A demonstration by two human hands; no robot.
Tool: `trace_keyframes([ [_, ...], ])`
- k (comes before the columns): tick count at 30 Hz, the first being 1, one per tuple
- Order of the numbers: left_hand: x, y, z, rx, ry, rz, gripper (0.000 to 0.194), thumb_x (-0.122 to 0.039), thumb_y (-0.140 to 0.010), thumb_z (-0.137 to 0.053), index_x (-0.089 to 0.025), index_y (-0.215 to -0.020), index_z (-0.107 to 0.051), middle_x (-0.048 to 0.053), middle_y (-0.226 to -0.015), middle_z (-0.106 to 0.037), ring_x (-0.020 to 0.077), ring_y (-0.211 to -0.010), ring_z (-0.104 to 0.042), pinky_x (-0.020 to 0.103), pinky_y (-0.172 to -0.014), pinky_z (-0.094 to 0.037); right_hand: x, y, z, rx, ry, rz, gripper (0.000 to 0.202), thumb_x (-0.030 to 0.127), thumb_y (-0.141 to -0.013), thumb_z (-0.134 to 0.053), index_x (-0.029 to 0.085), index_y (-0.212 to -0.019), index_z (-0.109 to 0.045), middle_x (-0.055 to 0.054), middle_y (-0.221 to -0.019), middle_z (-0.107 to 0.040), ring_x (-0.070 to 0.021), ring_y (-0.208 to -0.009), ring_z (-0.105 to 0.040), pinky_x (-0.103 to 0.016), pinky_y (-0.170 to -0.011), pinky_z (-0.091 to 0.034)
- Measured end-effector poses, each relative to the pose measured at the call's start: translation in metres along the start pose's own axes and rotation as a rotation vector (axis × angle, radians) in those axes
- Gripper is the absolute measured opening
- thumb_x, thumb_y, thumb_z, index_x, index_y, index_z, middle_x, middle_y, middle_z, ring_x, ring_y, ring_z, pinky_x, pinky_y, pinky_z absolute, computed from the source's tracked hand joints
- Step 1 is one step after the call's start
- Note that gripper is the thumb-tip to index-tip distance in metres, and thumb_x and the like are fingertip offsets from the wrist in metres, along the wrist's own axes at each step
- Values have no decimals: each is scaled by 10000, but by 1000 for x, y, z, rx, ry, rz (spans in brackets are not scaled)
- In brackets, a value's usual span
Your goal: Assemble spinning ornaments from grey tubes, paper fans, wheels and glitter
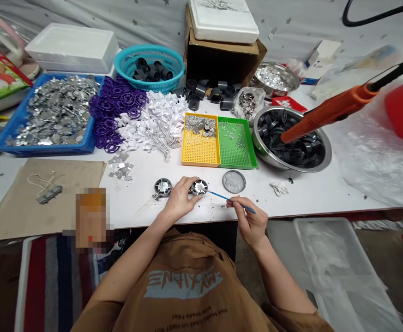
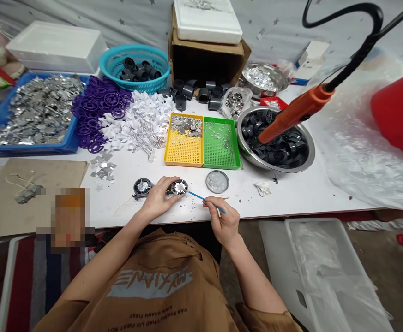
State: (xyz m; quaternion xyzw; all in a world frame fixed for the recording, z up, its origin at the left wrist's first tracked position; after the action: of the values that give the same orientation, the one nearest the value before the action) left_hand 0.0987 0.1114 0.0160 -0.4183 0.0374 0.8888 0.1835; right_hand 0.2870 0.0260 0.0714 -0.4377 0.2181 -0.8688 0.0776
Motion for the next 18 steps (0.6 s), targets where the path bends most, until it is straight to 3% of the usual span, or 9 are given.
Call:
trace_keyframes([
  [6, 2, 1, 0, -5, 24, -14, 491, -192, -762, -691, -230, -1224, -532, 62, -1165, -587, 238, -1078, -597, 399, -960, -488, 3, 1, 1, 13, 36, 32, 183, 143, -898, -518, 229, -1005, -639, -29, -822, -718, -166, -771, -693, -312, -719, -548],
  [14, 0, 1, 1, -3, 11, -21, 494, -184, -760, -688, -229, -1227, -533, 61, -1161, -592, 233, -1056, -604, 401, -945, -498, -6, 1, 6, -80, -162, -87, 168, 186, -905, -536, 228, -1014, -657, -32, -839, -721, -179, -747, -705, -353, -714, -572],
  [18, 0, 1, 1, -12, 8, -21, 494, -183, -760, -687, -229, -1228, -534, 62, -1154, -594, 231, -1048, -602, 403, -943, -498, -4, -1, -3, -31, -171, -75, 154, 209, -909, -532, 224, -994, -659, -36, -827, -723, -185, -771, -707, -357, -718, -576],
])
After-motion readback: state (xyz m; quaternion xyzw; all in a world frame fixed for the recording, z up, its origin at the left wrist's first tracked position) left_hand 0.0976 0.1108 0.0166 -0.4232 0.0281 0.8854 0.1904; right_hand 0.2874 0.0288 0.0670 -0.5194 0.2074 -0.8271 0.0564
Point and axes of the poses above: each hand's wrist, its own y-axis away from the middle knuckle, its own z-axis out of the back of the hand, x = y × z, the point moved 8 cm from there along -y, towards the middle knuckle
